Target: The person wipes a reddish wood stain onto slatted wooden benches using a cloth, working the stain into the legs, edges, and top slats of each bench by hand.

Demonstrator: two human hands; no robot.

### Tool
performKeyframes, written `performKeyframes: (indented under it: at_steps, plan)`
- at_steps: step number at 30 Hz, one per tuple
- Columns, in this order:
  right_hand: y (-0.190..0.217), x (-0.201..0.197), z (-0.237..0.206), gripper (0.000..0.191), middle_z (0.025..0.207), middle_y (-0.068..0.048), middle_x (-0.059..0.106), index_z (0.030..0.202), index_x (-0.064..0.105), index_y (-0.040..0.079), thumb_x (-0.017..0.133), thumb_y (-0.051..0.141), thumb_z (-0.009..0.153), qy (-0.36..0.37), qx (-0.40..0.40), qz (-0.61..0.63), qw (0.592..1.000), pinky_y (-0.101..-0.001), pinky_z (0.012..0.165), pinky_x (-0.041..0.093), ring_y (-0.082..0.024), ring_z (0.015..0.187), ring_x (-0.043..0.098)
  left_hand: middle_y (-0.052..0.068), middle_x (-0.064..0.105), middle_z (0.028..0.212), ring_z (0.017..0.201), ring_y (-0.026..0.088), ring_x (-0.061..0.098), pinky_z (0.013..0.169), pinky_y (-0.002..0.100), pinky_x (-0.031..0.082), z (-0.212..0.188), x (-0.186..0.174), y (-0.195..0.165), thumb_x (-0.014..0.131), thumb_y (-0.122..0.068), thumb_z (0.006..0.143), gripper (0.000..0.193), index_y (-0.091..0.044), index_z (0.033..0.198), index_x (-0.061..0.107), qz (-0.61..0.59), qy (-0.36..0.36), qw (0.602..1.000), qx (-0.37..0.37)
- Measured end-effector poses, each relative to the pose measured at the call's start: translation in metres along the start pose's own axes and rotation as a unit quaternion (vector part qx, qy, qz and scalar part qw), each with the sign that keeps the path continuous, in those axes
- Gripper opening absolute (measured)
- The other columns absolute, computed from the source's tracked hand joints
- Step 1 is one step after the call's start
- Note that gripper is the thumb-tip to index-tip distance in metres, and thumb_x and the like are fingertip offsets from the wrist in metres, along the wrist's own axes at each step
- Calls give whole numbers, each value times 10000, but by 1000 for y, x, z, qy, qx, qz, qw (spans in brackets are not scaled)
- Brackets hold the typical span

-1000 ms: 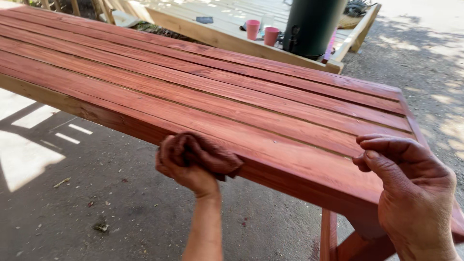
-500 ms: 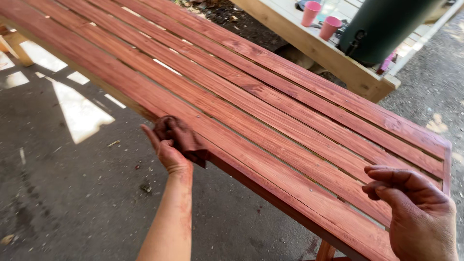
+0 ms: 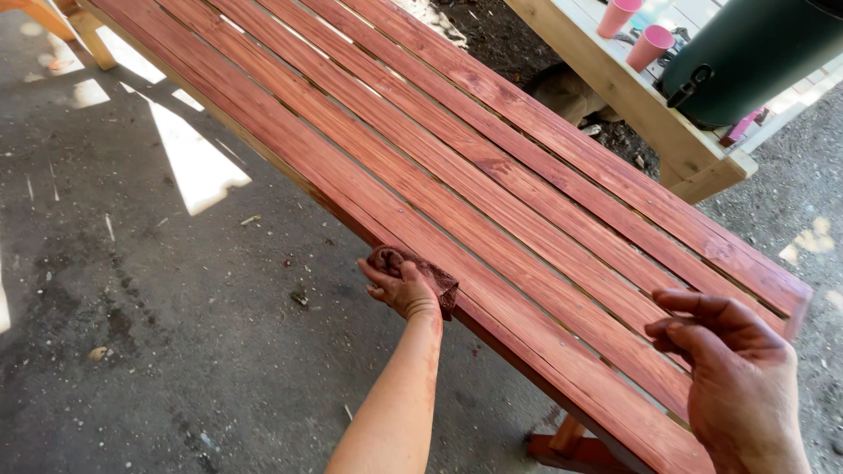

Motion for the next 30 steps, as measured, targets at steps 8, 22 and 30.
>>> performKeyframes:
  at_steps: [8,22,30]
  plan:
    - [-9,-18,36,223,941,-131,737,1066,735,-50,609,-65,882,117,-17,-36,992,-288,753,568,-173,802,696,170,464,1476,1276,351,577,1025,473,554,-81,2,42,671,-319,826,753,-225,1530,422,-105,-12,991,-87]
    - [-34,-53,35,226,1070,-47,773,1139,742,47,595,80,971,358,109,-29,927,-291,763,544,-130,868,697,222,612,1392,1278,346,609,1063,473,498,-418,-2,170,606,-276,784,678,-111,1441,570,-93,-27,983,-155]
    - [-48,-79,47,232,1057,-63,769,1136,738,27,578,68,972,352,117,-52,927,-312,777,563,-147,864,690,209,578,1415,1226,369,657,1019,481,577,-474,6,193,500,-325,958,520,-147,1444,549,-131,-45,869,-475]
Point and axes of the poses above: each hand's wrist, its own z-axis towards the middle knuckle, its own x-axis out of the palm, y = z × x, the point moved 6 cm from there along z, towards the middle knuckle
